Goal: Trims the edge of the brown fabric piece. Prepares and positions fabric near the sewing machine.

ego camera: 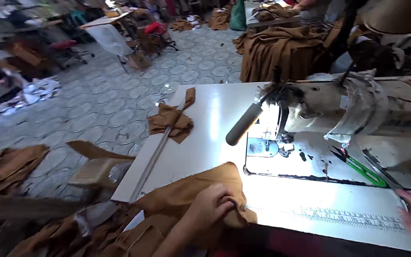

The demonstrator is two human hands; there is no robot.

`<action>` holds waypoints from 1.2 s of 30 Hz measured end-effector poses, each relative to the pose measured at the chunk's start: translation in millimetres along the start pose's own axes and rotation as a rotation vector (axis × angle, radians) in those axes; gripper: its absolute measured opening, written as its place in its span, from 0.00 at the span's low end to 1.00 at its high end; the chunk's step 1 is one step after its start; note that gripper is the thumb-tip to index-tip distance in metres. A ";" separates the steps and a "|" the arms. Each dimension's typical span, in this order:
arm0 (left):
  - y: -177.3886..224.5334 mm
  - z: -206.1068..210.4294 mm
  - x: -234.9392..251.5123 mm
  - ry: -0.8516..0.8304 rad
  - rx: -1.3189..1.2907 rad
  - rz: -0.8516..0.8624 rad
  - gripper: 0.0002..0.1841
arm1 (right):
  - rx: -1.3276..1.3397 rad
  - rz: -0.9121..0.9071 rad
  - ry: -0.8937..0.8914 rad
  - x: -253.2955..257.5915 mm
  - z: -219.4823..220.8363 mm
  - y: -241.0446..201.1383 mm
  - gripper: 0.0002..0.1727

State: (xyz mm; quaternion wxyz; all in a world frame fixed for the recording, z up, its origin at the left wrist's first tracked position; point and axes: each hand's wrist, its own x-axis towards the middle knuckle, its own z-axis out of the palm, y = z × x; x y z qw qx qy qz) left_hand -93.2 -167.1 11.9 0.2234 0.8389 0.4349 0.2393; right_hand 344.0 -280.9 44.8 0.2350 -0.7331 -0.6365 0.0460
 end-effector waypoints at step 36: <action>24.9 14.6 -21.2 -0.423 -0.276 0.400 0.17 | -0.013 0.682 -1.820 -275.4 89.2 58.2 0.22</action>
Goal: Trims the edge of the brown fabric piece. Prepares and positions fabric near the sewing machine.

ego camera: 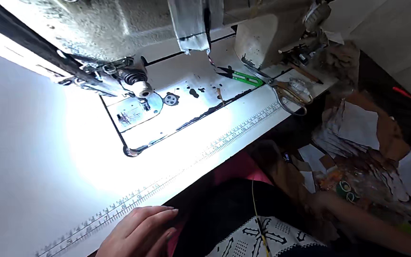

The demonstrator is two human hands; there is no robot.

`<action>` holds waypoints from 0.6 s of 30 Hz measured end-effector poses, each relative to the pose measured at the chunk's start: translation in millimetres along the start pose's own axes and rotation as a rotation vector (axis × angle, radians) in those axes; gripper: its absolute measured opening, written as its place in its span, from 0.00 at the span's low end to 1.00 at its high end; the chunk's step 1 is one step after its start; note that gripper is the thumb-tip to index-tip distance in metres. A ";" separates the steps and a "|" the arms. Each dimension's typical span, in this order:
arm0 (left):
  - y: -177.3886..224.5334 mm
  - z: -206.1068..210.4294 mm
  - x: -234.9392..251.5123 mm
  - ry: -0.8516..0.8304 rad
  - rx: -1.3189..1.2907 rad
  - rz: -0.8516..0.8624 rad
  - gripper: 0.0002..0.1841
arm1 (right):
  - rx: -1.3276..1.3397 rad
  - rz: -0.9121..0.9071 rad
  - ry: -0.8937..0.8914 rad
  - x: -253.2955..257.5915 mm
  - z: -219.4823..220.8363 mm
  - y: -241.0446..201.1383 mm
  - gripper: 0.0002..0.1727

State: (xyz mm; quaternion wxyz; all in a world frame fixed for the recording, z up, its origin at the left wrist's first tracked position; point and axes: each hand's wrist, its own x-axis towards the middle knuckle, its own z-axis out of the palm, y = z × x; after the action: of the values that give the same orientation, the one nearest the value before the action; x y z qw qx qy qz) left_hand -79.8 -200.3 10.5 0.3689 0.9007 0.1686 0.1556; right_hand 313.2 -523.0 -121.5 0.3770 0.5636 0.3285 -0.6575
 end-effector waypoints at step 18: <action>1.2 52.4 -276.9 0.252 -0.226 -1.644 0.31 | -0.471 -1.478 1.192 -161.1 -182.3 -246.9 0.19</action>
State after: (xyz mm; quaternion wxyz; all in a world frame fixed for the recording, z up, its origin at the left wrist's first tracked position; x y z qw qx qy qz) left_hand -306.1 -349.0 -67.4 0.4310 0.4246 0.7948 -0.0472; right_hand 202.3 -223.1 12.4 -0.2548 0.3662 0.8584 -0.2531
